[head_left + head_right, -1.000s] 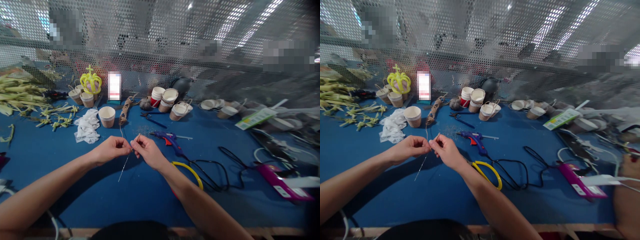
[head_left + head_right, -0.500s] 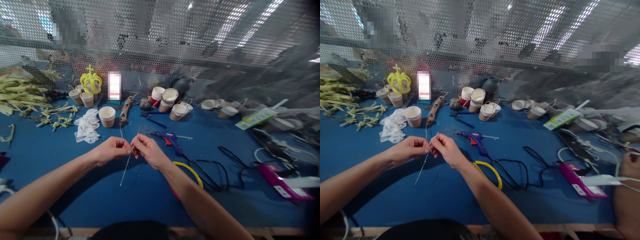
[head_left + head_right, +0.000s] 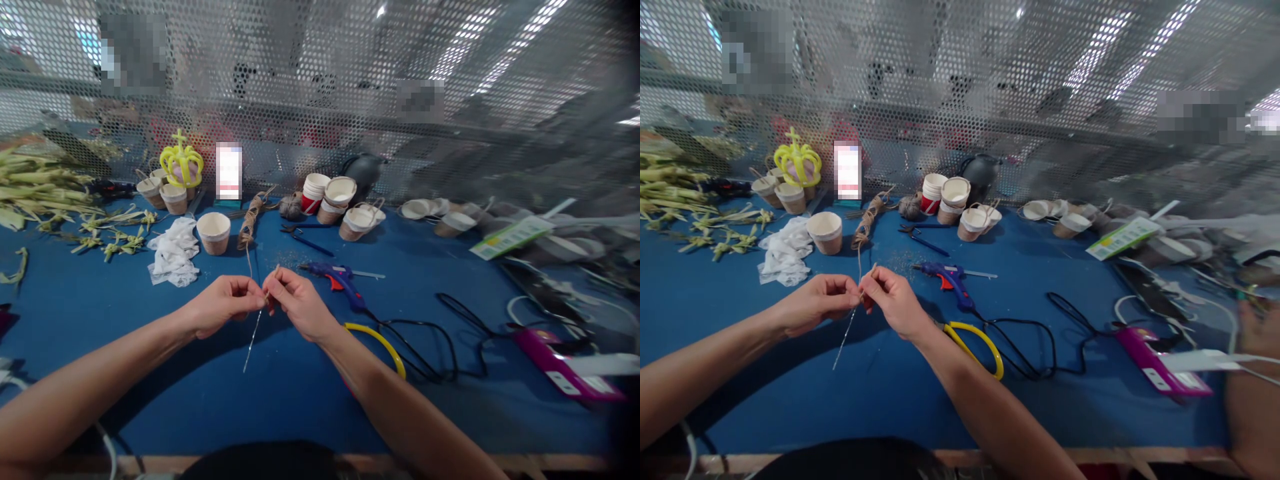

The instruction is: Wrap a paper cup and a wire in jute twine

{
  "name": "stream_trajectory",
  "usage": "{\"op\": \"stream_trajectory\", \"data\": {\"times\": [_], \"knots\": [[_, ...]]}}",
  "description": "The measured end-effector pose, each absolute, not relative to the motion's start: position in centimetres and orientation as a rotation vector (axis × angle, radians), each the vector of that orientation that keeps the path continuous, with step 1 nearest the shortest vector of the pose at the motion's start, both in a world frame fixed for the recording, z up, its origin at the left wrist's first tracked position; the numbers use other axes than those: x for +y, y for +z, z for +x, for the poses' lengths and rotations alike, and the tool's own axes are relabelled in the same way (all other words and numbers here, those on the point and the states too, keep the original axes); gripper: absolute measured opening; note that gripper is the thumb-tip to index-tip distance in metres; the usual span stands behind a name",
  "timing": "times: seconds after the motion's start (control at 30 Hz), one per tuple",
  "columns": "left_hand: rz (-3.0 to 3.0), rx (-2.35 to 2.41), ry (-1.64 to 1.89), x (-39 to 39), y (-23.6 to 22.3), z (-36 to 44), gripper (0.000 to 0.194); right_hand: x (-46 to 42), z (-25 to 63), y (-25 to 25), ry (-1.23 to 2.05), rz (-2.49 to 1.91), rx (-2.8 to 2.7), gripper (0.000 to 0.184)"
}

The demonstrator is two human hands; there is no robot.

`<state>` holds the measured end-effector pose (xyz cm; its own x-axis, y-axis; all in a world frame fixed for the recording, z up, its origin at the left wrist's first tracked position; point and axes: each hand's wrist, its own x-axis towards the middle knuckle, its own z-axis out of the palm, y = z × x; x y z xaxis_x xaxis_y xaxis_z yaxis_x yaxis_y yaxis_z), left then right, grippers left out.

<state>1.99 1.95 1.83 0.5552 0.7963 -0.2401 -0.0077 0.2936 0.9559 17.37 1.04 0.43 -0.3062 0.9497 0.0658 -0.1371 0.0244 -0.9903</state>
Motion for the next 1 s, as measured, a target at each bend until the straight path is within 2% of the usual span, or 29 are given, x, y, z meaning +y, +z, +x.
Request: {"op": "stream_trajectory", "data": {"times": [0.3,1.0], "knots": [[1.137,0.858,0.813,2.3,1.3,1.7,0.021,0.5,16.7,0.5,1.632,-1.064,-1.485,0.019],[1.046,0.784,0.869,1.5,2.0,2.1,0.021,0.1,16.1,0.1,1.578,-1.027,-1.519,0.015]]}}
